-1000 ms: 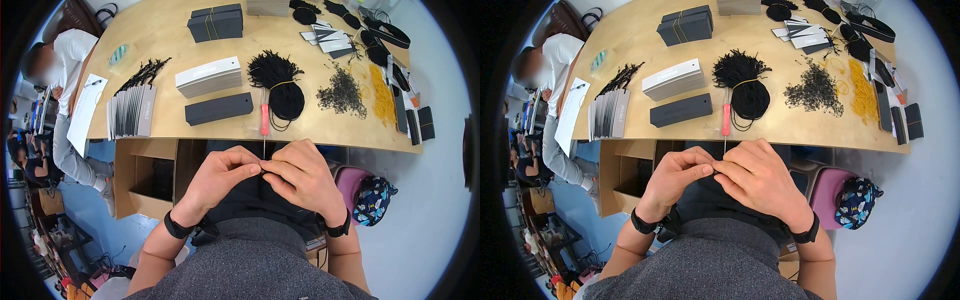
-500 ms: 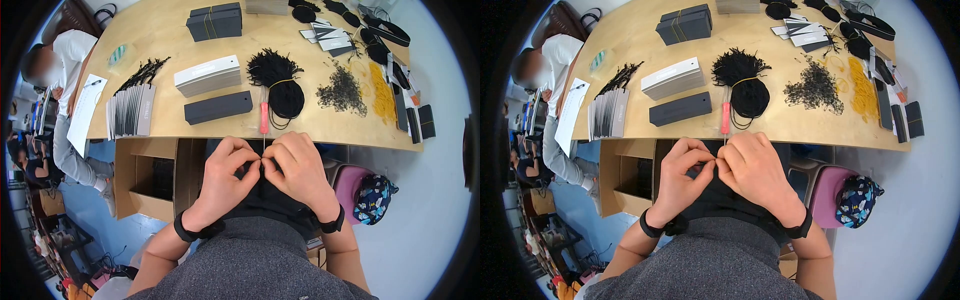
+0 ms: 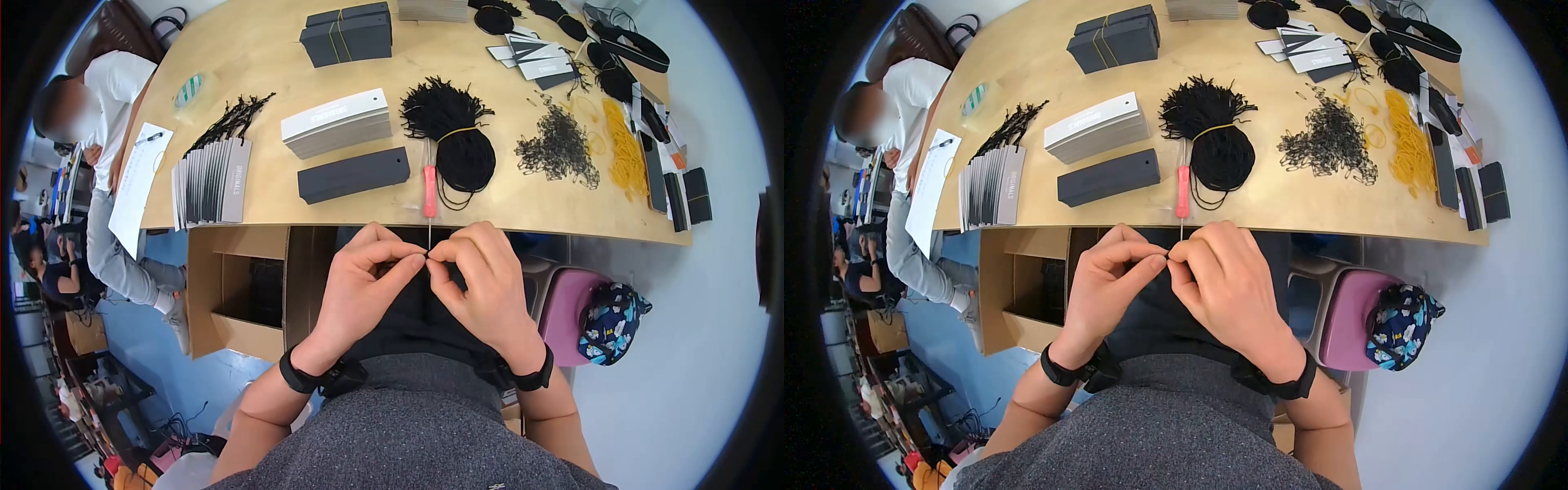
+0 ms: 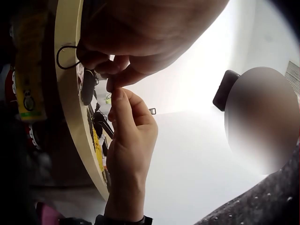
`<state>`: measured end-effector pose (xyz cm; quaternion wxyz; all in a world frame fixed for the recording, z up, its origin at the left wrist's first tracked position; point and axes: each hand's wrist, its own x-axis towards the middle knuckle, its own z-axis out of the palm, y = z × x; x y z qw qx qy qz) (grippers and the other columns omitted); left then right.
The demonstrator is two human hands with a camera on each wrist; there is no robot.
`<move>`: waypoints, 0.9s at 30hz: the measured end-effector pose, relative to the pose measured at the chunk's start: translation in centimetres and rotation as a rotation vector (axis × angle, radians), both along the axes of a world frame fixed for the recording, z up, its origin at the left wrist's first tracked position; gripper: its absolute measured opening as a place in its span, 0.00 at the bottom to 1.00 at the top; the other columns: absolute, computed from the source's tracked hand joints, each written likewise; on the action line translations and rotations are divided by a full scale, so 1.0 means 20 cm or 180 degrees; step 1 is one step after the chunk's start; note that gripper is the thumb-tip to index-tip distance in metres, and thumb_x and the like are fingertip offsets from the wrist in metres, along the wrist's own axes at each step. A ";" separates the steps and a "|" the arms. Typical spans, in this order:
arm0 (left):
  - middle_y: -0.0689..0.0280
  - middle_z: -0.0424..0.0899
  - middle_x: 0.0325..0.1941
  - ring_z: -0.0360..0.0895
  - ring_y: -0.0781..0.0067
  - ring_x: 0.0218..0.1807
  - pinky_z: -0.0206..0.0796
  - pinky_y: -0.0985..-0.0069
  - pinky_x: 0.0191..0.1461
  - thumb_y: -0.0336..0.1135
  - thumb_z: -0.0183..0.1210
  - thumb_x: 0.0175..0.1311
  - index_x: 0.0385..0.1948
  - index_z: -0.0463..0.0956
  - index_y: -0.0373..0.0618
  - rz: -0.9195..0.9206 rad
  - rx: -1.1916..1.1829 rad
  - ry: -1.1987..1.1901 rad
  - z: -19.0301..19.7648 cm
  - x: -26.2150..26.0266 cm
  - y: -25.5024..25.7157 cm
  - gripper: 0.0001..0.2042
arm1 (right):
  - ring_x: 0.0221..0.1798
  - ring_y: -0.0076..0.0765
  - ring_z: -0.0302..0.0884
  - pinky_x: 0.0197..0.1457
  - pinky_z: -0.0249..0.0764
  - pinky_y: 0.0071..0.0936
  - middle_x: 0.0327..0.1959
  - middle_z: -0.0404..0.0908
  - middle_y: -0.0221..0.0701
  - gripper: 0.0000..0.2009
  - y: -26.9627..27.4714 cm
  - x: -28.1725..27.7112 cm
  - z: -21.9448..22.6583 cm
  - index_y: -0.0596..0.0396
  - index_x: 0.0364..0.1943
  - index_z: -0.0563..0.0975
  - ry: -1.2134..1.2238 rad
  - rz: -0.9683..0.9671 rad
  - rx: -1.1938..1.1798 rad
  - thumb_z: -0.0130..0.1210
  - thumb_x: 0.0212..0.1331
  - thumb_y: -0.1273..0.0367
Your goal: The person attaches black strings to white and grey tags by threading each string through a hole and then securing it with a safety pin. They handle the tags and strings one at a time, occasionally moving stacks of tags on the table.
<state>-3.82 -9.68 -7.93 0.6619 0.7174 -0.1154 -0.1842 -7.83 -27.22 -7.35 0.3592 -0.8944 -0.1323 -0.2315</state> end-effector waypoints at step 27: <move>0.72 0.80 0.39 0.71 0.86 0.39 0.64 0.85 0.46 0.24 0.58 0.68 0.47 0.82 0.37 -0.0621 -0.0172 0.0765 0.14 0.04 0.03 0.10 | 0.32 0.12 0.64 0.36 0.61 0.15 0.28 0.71 0.18 0.03 -0.19 -0.05 -0.05 0.56 0.32 0.76 0.2773 0.0725 0.3778 0.55 0.60 0.72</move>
